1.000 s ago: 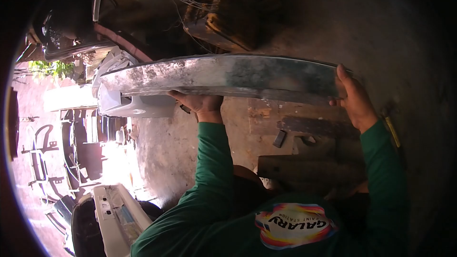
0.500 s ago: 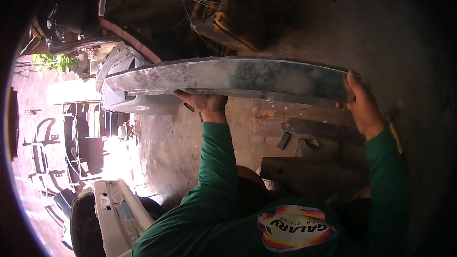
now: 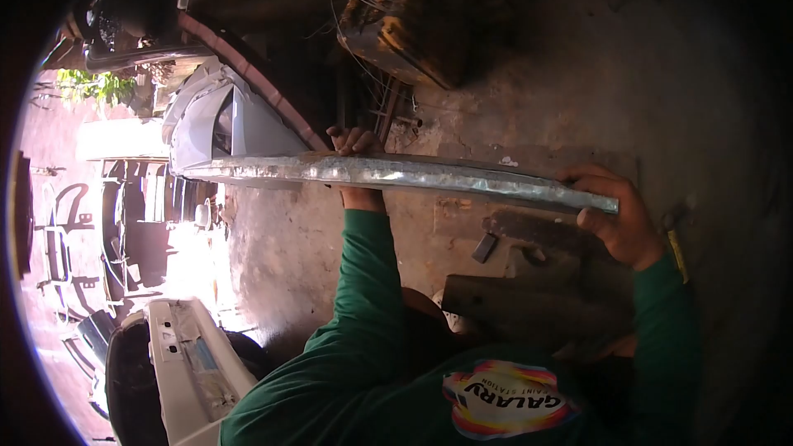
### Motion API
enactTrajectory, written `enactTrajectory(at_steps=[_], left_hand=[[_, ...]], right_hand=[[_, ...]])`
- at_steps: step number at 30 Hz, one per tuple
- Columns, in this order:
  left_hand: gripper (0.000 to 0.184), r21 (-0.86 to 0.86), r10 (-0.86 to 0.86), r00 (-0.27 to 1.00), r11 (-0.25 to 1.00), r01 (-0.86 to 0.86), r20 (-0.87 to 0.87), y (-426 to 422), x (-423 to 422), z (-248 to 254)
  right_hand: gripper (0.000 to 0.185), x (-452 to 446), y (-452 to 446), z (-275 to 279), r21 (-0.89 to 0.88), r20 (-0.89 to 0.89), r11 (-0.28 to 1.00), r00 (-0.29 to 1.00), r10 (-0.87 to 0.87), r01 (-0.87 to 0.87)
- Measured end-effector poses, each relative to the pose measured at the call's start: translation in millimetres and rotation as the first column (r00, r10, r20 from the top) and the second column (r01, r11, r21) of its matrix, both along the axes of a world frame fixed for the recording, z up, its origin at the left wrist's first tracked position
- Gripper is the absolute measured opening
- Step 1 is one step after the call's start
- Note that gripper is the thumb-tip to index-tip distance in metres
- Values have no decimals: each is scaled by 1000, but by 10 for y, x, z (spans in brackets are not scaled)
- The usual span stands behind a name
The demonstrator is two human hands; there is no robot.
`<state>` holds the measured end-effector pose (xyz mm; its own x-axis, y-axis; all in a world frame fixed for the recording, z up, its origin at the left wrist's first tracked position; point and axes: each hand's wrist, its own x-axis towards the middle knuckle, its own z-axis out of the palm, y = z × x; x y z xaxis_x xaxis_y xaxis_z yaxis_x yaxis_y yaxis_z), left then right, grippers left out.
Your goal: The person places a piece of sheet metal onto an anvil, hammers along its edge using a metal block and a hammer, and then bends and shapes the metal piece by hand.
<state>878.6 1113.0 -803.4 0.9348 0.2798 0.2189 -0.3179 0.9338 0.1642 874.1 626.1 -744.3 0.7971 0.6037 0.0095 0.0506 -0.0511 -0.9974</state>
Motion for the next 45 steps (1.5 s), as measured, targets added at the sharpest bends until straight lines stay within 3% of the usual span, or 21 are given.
enactTrajectory(at_steps=[5,6,7,10,12,16,18,20,21,23,25,27,29,31,33,35,36,38,40,45], left_hand=[[35,7,-50,994,999,49,98,52,1,-71],[37,54,-69,977,997,59,201,84,44,-121],[37,78,-46,957,997,24,286,109,89,-176],[38,97,-35,942,995,3,335,114,85,-229],[41,89,68,935,990,-105,348,71,47,-251],[43,116,71,891,984,-136,448,41,114,-257],[43,104,-11,866,993,-48,501,-5,185,-252],[42,81,-67,849,996,28,524,-130,242,-212],[41,73,-116,827,993,91,550,-201,272,-176],[40,67,-142,833,990,125,535,-352,268,-111],[38,71,-202,823,978,195,531,-466,271,-86],[38,80,-224,827,973,214,515,-521,292,-93],[37,91,-237,832,971,222,502,-515,310,-94],[37,124,-424,808,903,411,410,-388,377,-166],[38,192,-390,854,920,342,345,-231,328,-381],[52,79,-211,977,975,209,20,-102,191,-600],[52,79,-204,978,976,201,34,-128,215,-504],[57,114,-123,987,984,135,-108,-175,153,-306],[62,153,-36,970,985,75,-241,-181,70,-81],[74,259,184,818,965,-45,-545,-291,-189,389]], right_hand=[[70,24,2,-60,-99,229,992,969,95,-74],[68,19,8,-65,-153,288,985,950,117,-75],[66,13,8,-59,-208,343,975,928,142,-73],[58,-55,73,-19,-264,374,961,909,183,-84],[55,-101,91,-6,-298,411,951,889,201,-77],[58,-99,55,12,-399,305,903,905,297,-162],[61,-90,27,-10,-415,252,892,920,299,-176],[67,-108,90,-86,-399,291,911,957,14,108],[67,-108,105,-120,-413,282,903,960,-1,122],[71,-112,137,-224,-334,151,942,988,17,35],[69,-157,209,-332,-311,163,950,986,34,18],[57,-150,303,-320,-399,-209,850,937,281,-344],[47,-212,328,-440,-331,-233,874,928,291,-357],[47,-254,340,-500,-254,-254,931,947,197,-262],[46,-233,347,-390,-331,-221,912,959,176,-243],[45,-222,362,-313,-408,-178,886,971,159,-219],[45,-238,370,-299,-382,-196,905,973,120,-188],[46,-243,355,-378,-362,-200,919,976,89,-158],[47,-245,334,-581,-276,-310,954,950,25,-116],[46,-199,350,-667,-284,-282,959,956,-82,-2]])
